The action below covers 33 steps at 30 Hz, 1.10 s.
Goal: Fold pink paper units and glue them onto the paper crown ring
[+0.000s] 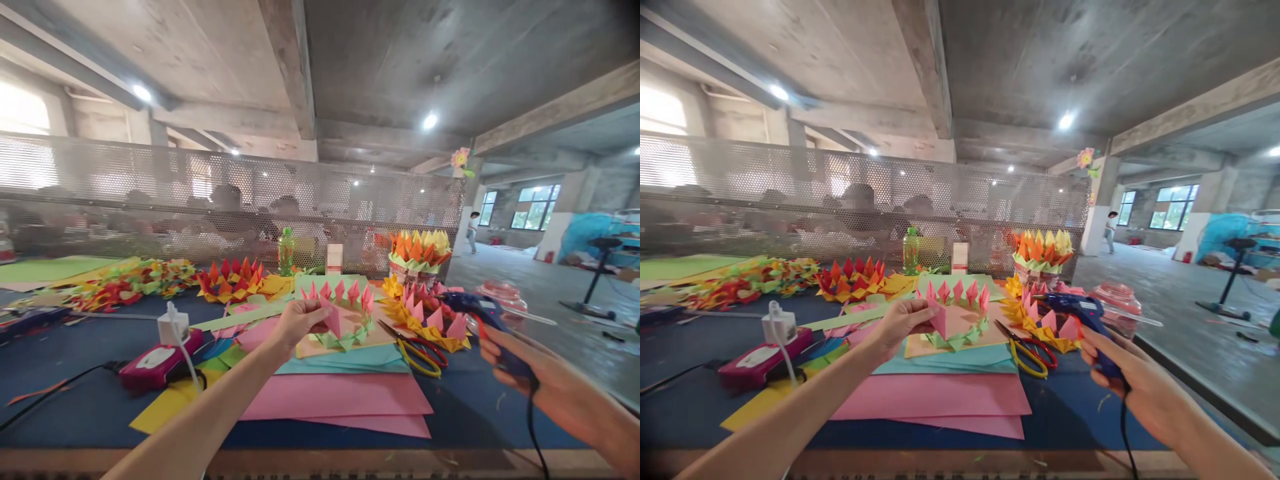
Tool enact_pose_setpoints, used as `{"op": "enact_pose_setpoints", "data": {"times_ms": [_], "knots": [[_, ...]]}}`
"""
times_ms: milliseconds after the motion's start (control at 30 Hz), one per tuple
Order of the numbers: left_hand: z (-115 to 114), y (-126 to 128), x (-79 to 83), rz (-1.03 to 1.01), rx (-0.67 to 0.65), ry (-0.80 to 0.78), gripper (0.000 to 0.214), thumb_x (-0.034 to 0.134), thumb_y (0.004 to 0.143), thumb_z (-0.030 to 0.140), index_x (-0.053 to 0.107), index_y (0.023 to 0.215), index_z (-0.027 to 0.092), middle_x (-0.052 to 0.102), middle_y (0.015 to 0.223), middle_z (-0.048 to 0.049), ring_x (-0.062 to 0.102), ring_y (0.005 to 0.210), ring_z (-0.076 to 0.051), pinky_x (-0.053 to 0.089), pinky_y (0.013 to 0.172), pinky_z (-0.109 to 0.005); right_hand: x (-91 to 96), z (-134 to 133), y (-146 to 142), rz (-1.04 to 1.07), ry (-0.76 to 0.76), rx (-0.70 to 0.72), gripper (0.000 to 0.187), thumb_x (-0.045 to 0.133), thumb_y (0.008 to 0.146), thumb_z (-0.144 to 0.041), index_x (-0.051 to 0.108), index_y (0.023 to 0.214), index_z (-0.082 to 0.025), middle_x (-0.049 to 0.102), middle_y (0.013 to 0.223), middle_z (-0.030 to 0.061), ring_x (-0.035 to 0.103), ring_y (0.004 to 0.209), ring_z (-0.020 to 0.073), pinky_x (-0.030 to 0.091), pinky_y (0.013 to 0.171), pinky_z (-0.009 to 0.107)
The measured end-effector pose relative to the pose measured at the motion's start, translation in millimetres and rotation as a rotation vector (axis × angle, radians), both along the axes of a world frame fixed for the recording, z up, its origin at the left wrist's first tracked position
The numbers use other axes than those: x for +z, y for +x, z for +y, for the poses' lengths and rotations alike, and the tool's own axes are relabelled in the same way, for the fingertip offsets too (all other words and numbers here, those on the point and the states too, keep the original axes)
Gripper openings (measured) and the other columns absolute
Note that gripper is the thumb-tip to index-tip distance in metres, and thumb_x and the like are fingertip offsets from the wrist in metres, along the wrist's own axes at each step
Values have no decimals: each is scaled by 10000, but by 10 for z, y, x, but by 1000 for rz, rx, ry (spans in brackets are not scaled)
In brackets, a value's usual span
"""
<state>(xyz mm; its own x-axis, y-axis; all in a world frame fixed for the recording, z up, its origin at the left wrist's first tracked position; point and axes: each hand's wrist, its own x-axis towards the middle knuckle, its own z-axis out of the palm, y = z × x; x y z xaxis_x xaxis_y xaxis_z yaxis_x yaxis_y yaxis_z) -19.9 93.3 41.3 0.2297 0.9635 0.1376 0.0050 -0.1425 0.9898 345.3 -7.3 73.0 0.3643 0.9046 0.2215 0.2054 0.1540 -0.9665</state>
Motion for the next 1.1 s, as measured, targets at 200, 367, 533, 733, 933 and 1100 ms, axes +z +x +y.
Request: {"op": "enact_pose_setpoints", "data": {"times_ms": [200, 367, 533, 733, 933, 1100], "knots": [[71, -120, 16, 2, 46, 35, 268, 642, 998, 327, 635, 1190, 141, 668, 1151, -82, 681, 965, -212, 595, 839, -402, 158, 452, -600, -175, 50, 442, 487, 810, 697, -623, 733, 805, -154, 704, 683, 56, 625, 611, 173, 507, 533, 259], [90, -180, 79, 6, 112, 30, 264, 634, 1002, 336, 639, 1178, 140, 670, 1145, -82, 682, 961, -210, 594, 838, -400, 18, 819, -1089, -317, 121, 616, 461, 692, 858, -609, 695, 791, -154, 504, 450, -74, 450, 412, 86, 379, 443, 219], [102, -195, 114, 32, 202, 20, 283, 625, 1007, 355, 633, 1193, 142, 668, 1150, -85, 681, 961, -211, 594, 837, -402, -282, 946, -1346, -360, 196, 630, 471, 631, 891, -627, 647, 771, -172, 455, 453, -85, 380, 367, 78, 333, 392, 225], [73, -120, 116, 51, 224, 14, 297, 633, 1002, 347, 626, 1221, 147, 660, 1186, -90, 679, 986, -220, 593, 850, -411, -478, 857, -1273, -481, 287, 546, 384, 654, 888, -555, 734, 925, -181, 696, 680, 34, 634, 609, 198, 527, 577, 295], [37, -68, 94, 75, 193, 22, 290, 631, 1003, 347, 629, 1212, 145, 664, 1170, -86, 681, 976, -218, 594, 846, -408, -561, 872, -1266, -574, 346, 486, 413, 654, 890, -529, 765, 1125, -207, 794, 956, 74, 728, 902, 306, 592, 795, 383], [38, -59, 62, 97, 172, 35, 275, 633, 1003, 345, 637, 1189, 142, 671, 1141, -80, 684, 951, -210, 597, 829, -396, -581, 861, -1279, -630, 365, 445, 383, 655, 876, -531, 798, 1021, -206, 796, 868, 57, 741, 851, 310, 602, 787, 401]]}}
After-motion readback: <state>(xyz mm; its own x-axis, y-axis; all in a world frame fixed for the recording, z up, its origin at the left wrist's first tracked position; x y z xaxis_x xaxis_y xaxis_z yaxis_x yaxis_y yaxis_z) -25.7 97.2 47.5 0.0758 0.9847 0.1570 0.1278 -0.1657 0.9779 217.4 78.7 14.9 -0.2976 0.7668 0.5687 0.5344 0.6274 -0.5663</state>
